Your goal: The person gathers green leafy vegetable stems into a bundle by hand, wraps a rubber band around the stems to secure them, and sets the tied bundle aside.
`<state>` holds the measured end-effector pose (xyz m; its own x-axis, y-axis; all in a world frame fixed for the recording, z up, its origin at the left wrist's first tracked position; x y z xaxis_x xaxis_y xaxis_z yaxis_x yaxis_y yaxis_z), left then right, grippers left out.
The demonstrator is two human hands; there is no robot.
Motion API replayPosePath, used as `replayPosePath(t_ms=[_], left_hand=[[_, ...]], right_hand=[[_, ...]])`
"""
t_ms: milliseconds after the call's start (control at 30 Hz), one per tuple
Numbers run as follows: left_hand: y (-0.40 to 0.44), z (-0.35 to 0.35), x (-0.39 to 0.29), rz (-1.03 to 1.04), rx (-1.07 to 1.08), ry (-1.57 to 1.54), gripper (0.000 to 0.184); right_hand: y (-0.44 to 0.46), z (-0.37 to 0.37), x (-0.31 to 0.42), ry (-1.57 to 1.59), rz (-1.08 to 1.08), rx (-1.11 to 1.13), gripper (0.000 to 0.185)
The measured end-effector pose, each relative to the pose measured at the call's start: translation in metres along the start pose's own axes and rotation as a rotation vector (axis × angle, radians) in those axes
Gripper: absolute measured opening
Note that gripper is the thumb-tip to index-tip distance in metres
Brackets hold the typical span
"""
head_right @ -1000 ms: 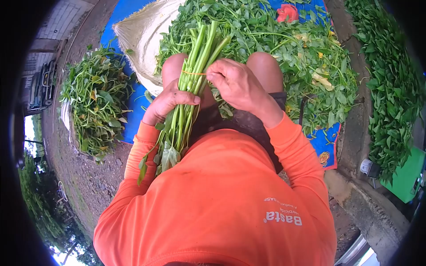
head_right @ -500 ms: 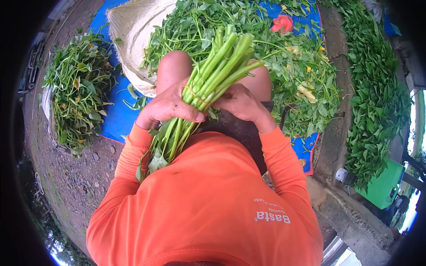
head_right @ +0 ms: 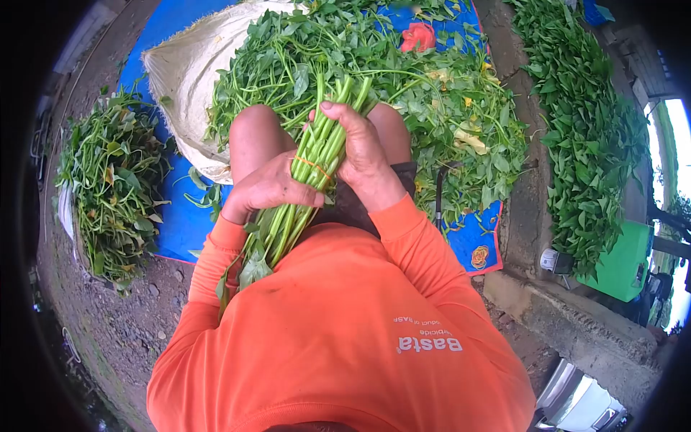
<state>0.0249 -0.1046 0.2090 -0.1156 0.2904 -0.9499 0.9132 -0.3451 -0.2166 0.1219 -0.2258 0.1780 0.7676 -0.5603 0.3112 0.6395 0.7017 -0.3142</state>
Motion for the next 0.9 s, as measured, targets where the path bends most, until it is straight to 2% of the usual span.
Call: replayPosePath(t_ms=[67, 167, 233, 267, 300, 333, 400, 433, 467, 500, 533, 567, 600, 667, 700, 733, 767, 800, 900], left_hand=[[-0.010, -0.005, -0.007, -0.060, -0.034, -0.088, 0.078], [-0.038, -0.042, -0.060, 0.117, -0.371, 0.205, 0.072], [-0.033, -0.053, -0.091, 0.129, -0.379, 0.065, 0.070], [-0.037, -0.083, -0.106, 0.055, -0.322, 0.133, 0.069], [-0.039, -0.108, -0.117, 0.148, -0.347, 0.122, 0.067], [-0.042, -0.128, -0.132, 0.208, -0.371, 0.028, 0.067], [-0.045, -0.164, -0.169, 0.361, -0.399, -0.110, 0.068], [-0.043, -0.175, -0.185, 0.442, -0.394, -0.166, 0.070], [-0.037, -0.183, -0.201, 0.520, -0.374, -0.229, 0.071], [-0.027, -0.189, -0.216, 0.600, -0.481, -0.194, 0.068], [-0.014, -0.192, -0.230, 0.680, -0.582, -0.167, 0.064], [-0.006, -0.193, -0.243, 0.757, -0.684, -0.150, 0.061], [-0.006, -0.189, -0.257, 0.762, -0.836, 0.022, 0.066], [-0.002, -0.184, -0.265, 0.743, -0.900, 0.105, 0.072], [0.001, -0.186, -0.269, 0.739, -0.942, 0.153, 0.075], [0.020, -0.187, -0.261, 0.784, -0.933, 0.108, 0.070], [0.018, -0.159, -0.276, 0.829, -0.919, 0.238, 0.061], [0.022, -0.157, -0.276, 0.821, -0.908, 0.187, 0.054], [0.018, -0.166, -0.271, 0.736, -0.799, 0.165, 0.041]], right_hand=[[-0.008, 0.023, 0.007, -0.146, -0.099, -0.031, 0.030], [-0.001, 0.080, 0.016, -0.268, -0.308, 0.059, 0.031], [0.005, 0.142, 0.028, -0.453, -0.364, 0.305, 0.033], [0.012, 0.172, 0.041, -0.444, -0.367, 0.549, 0.034], [0.014, 0.196, 0.054, -0.332, -0.332, 0.740, 0.055], [-0.012, 0.236, 0.058, -0.327, -0.451, 0.511, 0.067], [-0.034, 0.277, 0.066, -0.453, -0.517, 0.463, 0.081], [-0.015, 0.266, 0.077, -0.598, -0.466, 0.625, 0.083], [-0.003, 0.262, 0.078, -0.745, -0.526, 0.720, 0.089], [0.009, 0.257, 0.080, -0.878, -0.598, 0.814, 0.096], [0.019, 0.259, 0.069, -1.005, -0.782, 0.845, 0.106], [0.018, 0.265, 0.075, -1.085, -0.851, 0.837, 0.113], [0.016, 0.271, 0.080, -1.163, -0.922, 0.825, 0.119], [0.006, 0.278, 0.098, -1.216, -0.828, 0.736, 0.125], [0.001, 0.279, 0.103, -1.346, -0.955, 0.590, 0.117], [-0.006, 0.275, 0.099, -1.460, -1.077, 0.435, 0.110], [-0.012, 0.274, 0.095, -1.458, -1.120, 0.478, 0.110], [-0.019, 0.272, 0.091, -1.457, -1.163, 0.521, 0.111], [-0.033, 0.262, 0.108, -1.674, -0.809, 0.514, 0.124]])
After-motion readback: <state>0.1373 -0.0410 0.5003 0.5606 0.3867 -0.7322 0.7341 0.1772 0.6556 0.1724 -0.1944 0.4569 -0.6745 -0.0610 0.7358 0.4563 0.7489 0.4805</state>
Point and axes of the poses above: each hand's wrist, its own y-axis towards the middle knuckle, its own z-axis out of the palm, x = y × z, the point moved 4 cm from there along y, towards the middle knuckle, and after that the axes turned 10 degrees about y, right-handed, at the moved point
